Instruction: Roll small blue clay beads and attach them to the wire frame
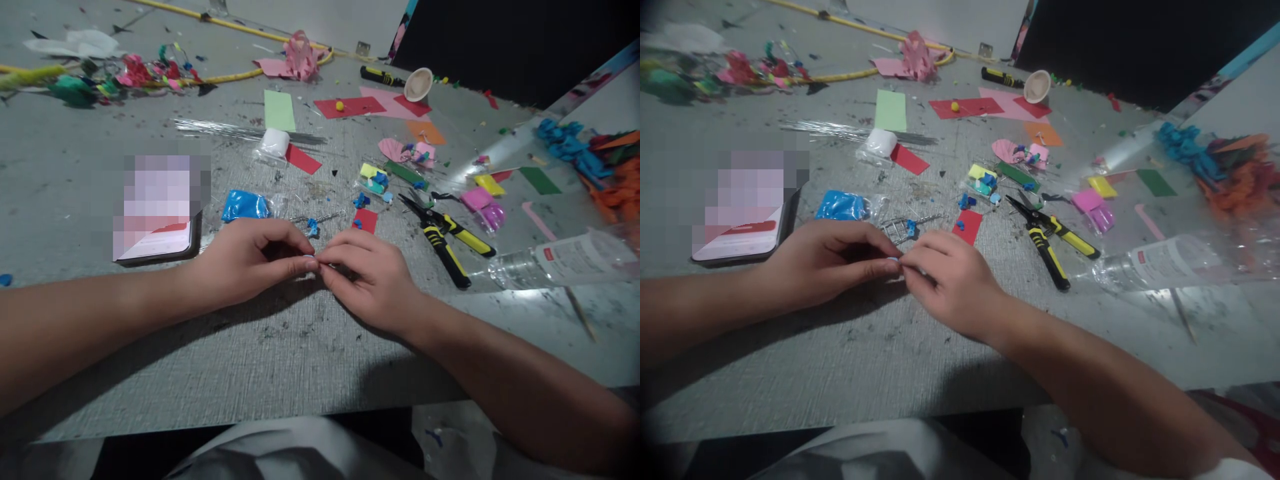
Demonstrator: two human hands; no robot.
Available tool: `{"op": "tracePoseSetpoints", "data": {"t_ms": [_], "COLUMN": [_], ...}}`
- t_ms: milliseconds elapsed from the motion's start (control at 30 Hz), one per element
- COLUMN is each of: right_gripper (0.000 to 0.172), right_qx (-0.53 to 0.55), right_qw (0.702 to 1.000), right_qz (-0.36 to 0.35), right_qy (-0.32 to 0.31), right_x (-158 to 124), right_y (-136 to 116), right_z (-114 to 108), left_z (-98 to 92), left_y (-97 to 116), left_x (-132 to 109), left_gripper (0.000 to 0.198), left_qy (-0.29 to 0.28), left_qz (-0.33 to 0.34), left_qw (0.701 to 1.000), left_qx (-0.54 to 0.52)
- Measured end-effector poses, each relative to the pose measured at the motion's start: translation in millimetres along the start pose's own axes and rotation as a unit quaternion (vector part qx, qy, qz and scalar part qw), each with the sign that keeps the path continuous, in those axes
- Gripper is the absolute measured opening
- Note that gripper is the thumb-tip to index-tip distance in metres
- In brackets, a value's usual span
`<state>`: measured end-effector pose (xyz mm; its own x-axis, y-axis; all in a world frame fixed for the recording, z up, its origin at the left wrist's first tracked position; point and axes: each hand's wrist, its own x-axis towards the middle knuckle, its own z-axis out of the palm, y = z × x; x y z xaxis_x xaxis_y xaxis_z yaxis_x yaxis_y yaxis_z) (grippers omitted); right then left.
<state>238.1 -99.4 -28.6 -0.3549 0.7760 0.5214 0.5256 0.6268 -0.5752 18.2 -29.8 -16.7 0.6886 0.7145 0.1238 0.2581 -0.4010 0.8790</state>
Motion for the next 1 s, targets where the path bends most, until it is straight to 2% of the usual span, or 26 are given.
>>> {"op": "tracePoseSetpoints", "data": {"t_ms": [167, 300, 400, 500, 600, 700, 867, 1000], "right_gripper": [0.018, 0.022, 0.028, 0.019, 0.009, 0.008, 0.023, 0.016], "right_qx": [-0.002, -0.009, -0.008, -0.006, -0.002, 0.013, 0.005, 0.009], "right_qw": [1.0, 0.994, 0.991, 0.991, 0.99, 0.987, 0.992, 0.993], "right_qz": [0.019, 0.097, 0.123, 0.128, 0.133, 0.157, 0.13, 0.115], "right_qy": [-0.022, 0.049, 0.05, 0.033, 0.039, 0.021, 0.0, 0.019], "right_x": [0, 0, 0, -1, -2, -3, -3, -2], "right_y": [-2, -3, -1, 1, 3, 2, -1, 0], "right_z": [0, -4, -3, 0, 4, 5, 3, 3], "left_z": [-1.1, -1.2, -1.1, -1.0, -0.9, -0.2, 0.5, 0.0], "left_y": [-2, -2, 1, 1, -4, -8, -10, -4], "left_x": [-1, -2, -2, -2, -2, -3, -3, -3], "left_gripper": [0.009, 0.014, 0.015, 0.013, 0.01, 0.011, 0.011, 0.01], "left_qy": [-0.025, 0.001, 0.008, 0.017, 0.029, 0.05, 0.055, 0.065], "left_qz": [0.052, 0.032, 0.002, 0.001, 0.026, 0.034, 0.041, 0.062], "left_qw": [0.996, 0.995, 0.99, 0.985, 0.983, 0.98, 0.979, 0.982], "left_qx": [0.061, 0.099, 0.141, 0.171, 0.177, 0.187, 0.191, 0.163]}}
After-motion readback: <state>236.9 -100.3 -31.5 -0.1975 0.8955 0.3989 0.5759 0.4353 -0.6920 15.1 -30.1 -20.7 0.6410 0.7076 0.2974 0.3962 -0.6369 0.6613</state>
